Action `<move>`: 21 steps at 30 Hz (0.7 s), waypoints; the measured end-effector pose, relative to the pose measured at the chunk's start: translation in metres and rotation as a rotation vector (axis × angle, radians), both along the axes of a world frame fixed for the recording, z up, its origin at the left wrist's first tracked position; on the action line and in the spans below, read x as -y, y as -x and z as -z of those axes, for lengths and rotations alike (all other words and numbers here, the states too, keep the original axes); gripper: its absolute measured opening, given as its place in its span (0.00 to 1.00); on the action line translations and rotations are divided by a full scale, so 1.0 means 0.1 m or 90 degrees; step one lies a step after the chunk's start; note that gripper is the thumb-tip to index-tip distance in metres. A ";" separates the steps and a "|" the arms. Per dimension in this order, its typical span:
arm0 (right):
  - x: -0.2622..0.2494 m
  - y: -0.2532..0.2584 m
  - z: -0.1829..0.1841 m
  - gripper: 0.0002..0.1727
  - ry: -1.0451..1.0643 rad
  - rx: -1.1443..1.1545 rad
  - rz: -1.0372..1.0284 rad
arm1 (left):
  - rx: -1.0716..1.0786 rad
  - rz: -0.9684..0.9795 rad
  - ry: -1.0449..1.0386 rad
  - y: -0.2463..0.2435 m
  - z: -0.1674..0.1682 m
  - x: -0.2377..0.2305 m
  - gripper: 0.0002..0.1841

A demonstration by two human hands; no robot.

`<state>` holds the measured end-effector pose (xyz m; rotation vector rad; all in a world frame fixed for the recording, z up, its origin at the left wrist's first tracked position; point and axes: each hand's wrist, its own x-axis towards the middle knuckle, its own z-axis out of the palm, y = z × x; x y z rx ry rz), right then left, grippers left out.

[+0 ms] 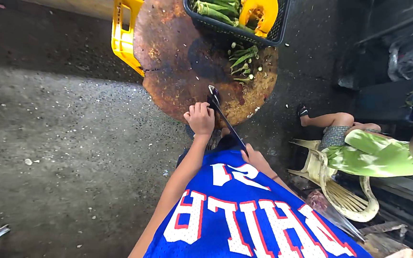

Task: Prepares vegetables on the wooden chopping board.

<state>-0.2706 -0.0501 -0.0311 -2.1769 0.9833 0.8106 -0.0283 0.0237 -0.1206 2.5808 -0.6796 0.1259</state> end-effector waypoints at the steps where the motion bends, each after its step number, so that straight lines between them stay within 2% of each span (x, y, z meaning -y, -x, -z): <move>1: -0.03 0.13 -0.07 0.27 -0.016 -0.029 0.008 | -0.001 -0.002 0.002 0.00 0.00 0.00 0.09; 3: -0.07 0.20 -0.21 0.27 -0.021 -0.037 0.019 | -0.008 -0.001 0.006 0.00 0.00 -0.01 0.09; 5: -0.08 0.05 -0.27 0.26 0.007 0.024 0.028 | -0.013 0.001 0.017 -0.01 0.00 -0.02 0.10; 7: -0.05 -0.30 -0.26 0.24 0.028 0.098 0.036 | -0.024 0.000 0.018 -0.02 0.01 -0.02 0.10; 10: 0.03 -0.94 -0.21 0.21 0.022 0.115 0.061 | -0.052 -0.003 -0.001 -0.02 -0.02 -0.03 0.10; 14: 0.15 -1.54 -0.10 0.19 0.014 0.140 0.020 | -0.056 -0.005 -0.003 -0.02 -0.02 -0.02 0.10; 21: 0.19 -1.65 0.01 0.19 0.018 0.116 -0.031 | -0.048 -0.008 -0.003 -0.02 -0.01 -0.02 0.09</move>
